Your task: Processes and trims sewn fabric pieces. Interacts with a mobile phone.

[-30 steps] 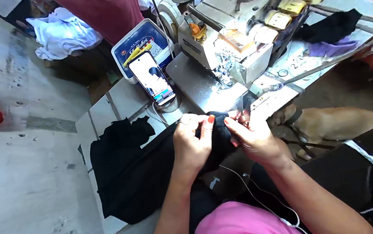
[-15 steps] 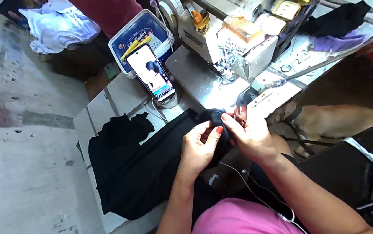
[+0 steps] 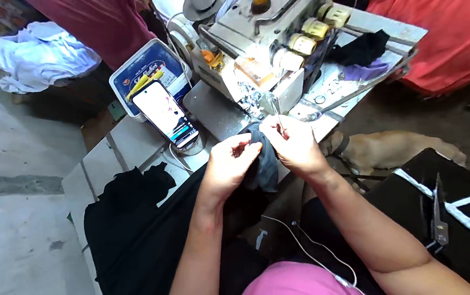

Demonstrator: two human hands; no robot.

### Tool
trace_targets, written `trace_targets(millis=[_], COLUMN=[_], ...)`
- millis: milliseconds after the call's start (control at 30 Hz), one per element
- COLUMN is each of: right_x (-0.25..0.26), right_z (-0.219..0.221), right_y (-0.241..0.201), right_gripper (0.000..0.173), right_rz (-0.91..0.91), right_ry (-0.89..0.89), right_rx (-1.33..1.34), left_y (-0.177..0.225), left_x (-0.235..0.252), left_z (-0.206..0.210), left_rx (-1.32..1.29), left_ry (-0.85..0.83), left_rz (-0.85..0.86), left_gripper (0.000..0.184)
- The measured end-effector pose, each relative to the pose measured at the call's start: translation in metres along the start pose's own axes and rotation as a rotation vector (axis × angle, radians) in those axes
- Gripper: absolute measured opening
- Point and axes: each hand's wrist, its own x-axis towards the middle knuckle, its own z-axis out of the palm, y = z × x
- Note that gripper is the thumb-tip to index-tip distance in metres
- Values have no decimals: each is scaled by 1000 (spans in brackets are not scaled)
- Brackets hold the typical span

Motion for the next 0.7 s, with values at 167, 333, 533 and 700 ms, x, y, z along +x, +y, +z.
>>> trace_targets(millis=[167, 333, 533, 700], right_x=[-5, -19, -17, -16], right_z=[-16, -20, -16, -11], right_y=[-1, -13, -12, -7], right_gripper=[13, 11, 16, 15], right_rz=[-68, -197, -104, -162], right_ry=[100, 8, 3, 53], right_rx=[-65, -46, -215, -239], left_y=[-5, -9, -12, -14], left_x=[9, 9, 7, 6], left_z=[2, 6, 9, 11], left_rx=[-71, 48, 118, 141], left_ry=[7, 40, 43, 33], left_rz=[21, 105, 143, 190], left_gripper=[16, 17, 16, 12])
